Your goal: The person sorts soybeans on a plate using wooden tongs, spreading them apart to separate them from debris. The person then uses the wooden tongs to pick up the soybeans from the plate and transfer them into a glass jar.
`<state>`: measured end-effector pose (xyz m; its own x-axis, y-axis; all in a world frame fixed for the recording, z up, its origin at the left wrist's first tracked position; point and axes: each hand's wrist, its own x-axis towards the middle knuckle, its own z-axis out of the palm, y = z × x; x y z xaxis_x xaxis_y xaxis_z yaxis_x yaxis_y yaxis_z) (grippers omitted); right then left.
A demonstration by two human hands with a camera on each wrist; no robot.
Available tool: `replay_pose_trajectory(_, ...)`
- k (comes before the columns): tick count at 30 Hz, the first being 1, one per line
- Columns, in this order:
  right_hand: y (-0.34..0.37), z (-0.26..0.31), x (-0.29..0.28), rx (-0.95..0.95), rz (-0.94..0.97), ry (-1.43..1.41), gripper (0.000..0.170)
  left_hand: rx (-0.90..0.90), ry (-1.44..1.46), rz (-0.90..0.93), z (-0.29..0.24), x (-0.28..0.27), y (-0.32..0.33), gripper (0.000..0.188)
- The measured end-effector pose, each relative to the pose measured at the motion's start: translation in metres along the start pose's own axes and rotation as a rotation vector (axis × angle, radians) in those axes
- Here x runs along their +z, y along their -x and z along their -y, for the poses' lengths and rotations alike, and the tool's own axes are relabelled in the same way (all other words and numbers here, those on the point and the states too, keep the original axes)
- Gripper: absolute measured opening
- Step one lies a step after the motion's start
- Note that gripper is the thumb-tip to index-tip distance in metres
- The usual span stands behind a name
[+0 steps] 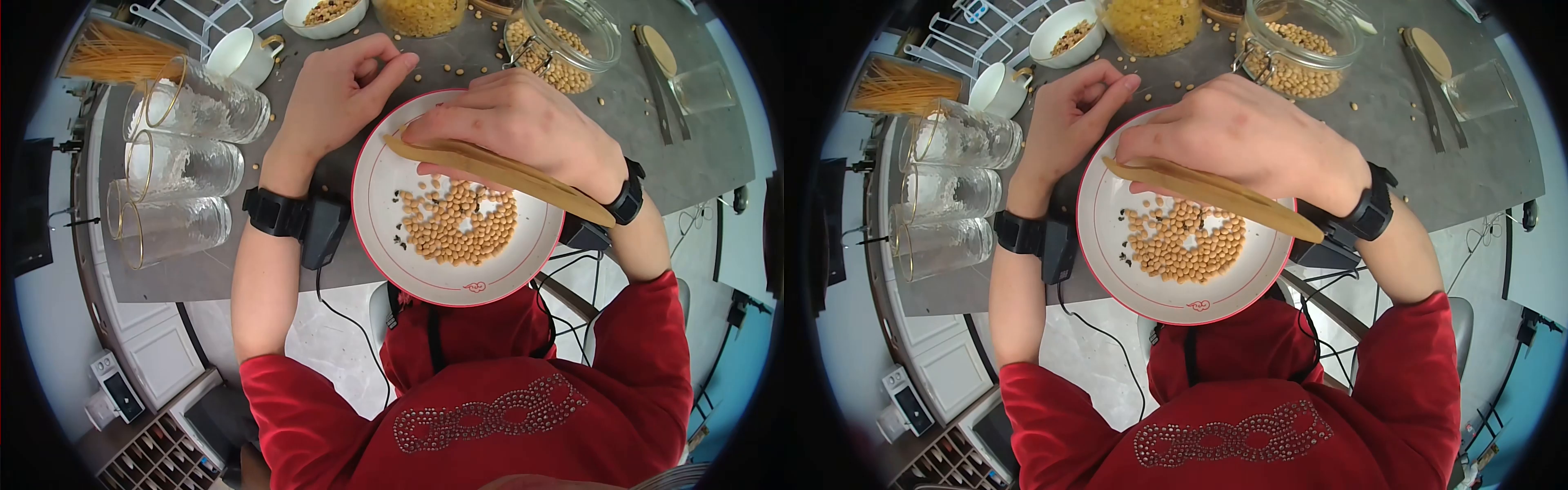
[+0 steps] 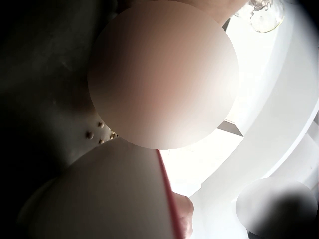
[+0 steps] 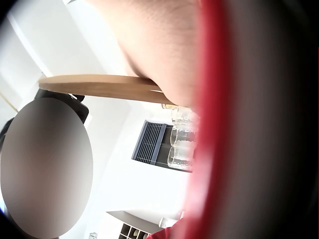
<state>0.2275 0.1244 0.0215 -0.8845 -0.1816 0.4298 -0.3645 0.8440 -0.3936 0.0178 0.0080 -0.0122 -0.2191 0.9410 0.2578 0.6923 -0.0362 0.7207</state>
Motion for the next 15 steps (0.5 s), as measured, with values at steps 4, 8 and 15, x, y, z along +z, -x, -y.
replay_pose_trajectory(4,0.0021,-0.0038,0.0042,-0.017,-0.037,0.011,0.026,0.019,0.05,-0.048,0.0008,0.0024,-0.0006,0.025)
replay_pose_trajectory(8,0.0022,-0.0023,0.0021,0.0,-0.026,0.028,0.026,0.012,0.058,-0.047,-0.0007,0.0026,-0.0006,0.024)
replay_pose_trajectory(15,0.0023,-0.003,0.0012,-0.007,-0.024,0.019,0.028,0.011,0.053,-0.048,0.0011,0.003,-0.0015,0.023)
